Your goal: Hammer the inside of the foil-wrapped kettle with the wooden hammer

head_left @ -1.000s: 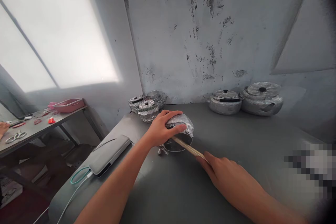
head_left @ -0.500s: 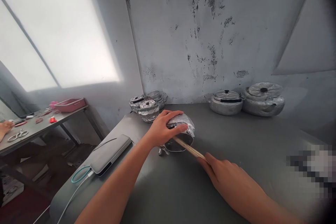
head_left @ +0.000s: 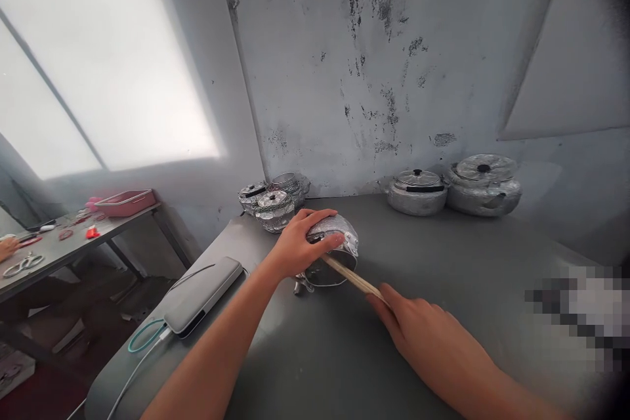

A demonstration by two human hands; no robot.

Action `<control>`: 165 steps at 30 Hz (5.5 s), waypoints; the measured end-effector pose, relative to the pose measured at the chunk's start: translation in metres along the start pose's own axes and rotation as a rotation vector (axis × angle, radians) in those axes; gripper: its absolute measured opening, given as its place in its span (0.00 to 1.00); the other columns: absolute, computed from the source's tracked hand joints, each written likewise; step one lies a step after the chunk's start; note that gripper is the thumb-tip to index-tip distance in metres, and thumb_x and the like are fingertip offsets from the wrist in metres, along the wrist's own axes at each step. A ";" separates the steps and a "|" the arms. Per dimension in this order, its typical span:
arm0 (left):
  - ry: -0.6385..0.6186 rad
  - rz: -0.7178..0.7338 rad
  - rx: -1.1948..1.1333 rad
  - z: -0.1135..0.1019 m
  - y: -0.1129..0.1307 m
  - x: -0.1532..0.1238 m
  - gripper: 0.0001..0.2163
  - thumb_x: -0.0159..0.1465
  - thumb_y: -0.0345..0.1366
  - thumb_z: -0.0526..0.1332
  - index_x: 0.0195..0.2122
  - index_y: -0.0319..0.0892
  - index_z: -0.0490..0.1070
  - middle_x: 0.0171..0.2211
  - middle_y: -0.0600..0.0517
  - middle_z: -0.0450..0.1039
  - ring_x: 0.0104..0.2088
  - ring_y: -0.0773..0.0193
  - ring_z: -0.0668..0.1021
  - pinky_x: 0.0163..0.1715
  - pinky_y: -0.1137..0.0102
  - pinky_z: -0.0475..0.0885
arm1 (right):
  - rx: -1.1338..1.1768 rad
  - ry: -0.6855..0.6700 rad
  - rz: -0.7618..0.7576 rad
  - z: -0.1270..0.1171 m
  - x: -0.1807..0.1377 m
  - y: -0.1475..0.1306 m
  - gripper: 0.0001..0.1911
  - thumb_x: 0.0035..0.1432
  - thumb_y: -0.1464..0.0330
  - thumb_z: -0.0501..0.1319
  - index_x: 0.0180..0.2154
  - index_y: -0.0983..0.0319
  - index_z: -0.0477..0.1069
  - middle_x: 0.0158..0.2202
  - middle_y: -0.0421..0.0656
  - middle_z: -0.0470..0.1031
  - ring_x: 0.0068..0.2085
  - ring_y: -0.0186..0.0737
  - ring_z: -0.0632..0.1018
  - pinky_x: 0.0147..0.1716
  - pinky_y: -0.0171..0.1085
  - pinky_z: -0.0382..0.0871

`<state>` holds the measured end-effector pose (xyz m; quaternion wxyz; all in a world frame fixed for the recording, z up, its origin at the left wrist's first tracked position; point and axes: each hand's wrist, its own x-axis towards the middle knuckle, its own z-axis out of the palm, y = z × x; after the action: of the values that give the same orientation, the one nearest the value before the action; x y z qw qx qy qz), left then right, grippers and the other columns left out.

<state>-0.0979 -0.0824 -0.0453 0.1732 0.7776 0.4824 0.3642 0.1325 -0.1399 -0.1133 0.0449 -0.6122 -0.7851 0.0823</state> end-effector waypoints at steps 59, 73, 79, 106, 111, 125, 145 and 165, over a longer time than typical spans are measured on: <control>0.003 0.014 0.001 0.001 -0.003 0.001 0.23 0.67 0.55 0.62 0.62 0.57 0.71 0.58 0.50 0.70 0.58 0.50 0.74 0.61 0.60 0.67 | -0.020 0.011 -0.021 -0.006 0.002 0.003 0.21 0.75 0.57 0.42 0.35 0.56 0.66 0.28 0.43 0.81 0.30 0.56 0.83 0.23 0.39 0.47; -0.009 -0.011 -0.011 0.000 -0.002 0.001 0.24 0.66 0.56 0.62 0.62 0.58 0.71 0.58 0.49 0.69 0.59 0.49 0.72 0.62 0.58 0.66 | 0.047 -0.025 -0.021 0.002 0.004 0.007 0.21 0.75 0.56 0.41 0.34 0.55 0.64 0.29 0.43 0.80 0.30 0.54 0.82 0.25 0.40 0.53; -0.005 -0.013 -0.026 0.000 -0.004 0.002 0.24 0.66 0.56 0.63 0.61 0.57 0.71 0.58 0.49 0.69 0.58 0.50 0.73 0.61 0.59 0.67 | 0.087 -0.025 -0.016 0.006 0.006 0.008 0.21 0.75 0.56 0.41 0.34 0.54 0.64 0.29 0.43 0.80 0.31 0.55 0.82 0.26 0.40 0.54; -0.010 -0.020 -0.025 -0.001 -0.003 0.002 0.24 0.66 0.55 0.63 0.62 0.57 0.71 0.59 0.49 0.69 0.59 0.50 0.73 0.62 0.59 0.66 | 0.194 -0.025 -0.003 0.005 0.007 0.010 0.23 0.74 0.54 0.38 0.31 0.54 0.59 0.26 0.40 0.76 0.25 0.43 0.73 0.25 0.40 0.53; -0.002 -0.002 -0.028 0.000 -0.004 0.001 0.24 0.66 0.55 0.63 0.61 0.57 0.71 0.58 0.50 0.69 0.58 0.51 0.73 0.62 0.60 0.66 | 0.174 -0.027 -0.011 -0.001 0.007 0.010 0.22 0.74 0.55 0.40 0.31 0.55 0.60 0.26 0.40 0.77 0.25 0.43 0.73 0.26 0.40 0.52; -0.003 -0.002 -0.019 0.000 -0.004 0.002 0.25 0.66 0.56 0.63 0.62 0.57 0.71 0.58 0.49 0.70 0.58 0.49 0.74 0.62 0.58 0.67 | 0.167 -0.030 -0.019 0.002 0.004 0.006 0.22 0.75 0.56 0.39 0.31 0.55 0.60 0.27 0.40 0.77 0.25 0.44 0.75 0.25 0.39 0.53; 0.003 0.001 -0.017 0.000 -0.005 0.002 0.24 0.66 0.55 0.62 0.62 0.56 0.71 0.58 0.49 0.69 0.58 0.50 0.74 0.62 0.59 0.66 | 0.134 -0.031 -0.021 -0.002 0.003 0.003 0.23 0.75 0.56 0.39 0.32 0.55 0.63 0.28 0.42 0.79 0.27 0.47 0.79 0.25 0.39 0.52; 0.009 -0.004 -0.024 0.000 -0.006 0.002 0.24 0.66 0.56 0.62 0.62 0.57 0.72 0.58 0.49 0.70 0.58 0.50 0.74 0.62 0.59 0.67 | 0.043 -0.026 -0.018 0.004 0.002 0.008 0.20 0.75 0.55 0.39 0.36 0.54 0.62 0.29 0.41 0.81 0.30 0.54 0.82 0.25 0.40 0.49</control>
<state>-0.1015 -0.0777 -0.0486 0.1808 0.7729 0.4803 0.3732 0.1393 -0.1364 -0.1193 0.0484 -0.6027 -0.7893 0.1066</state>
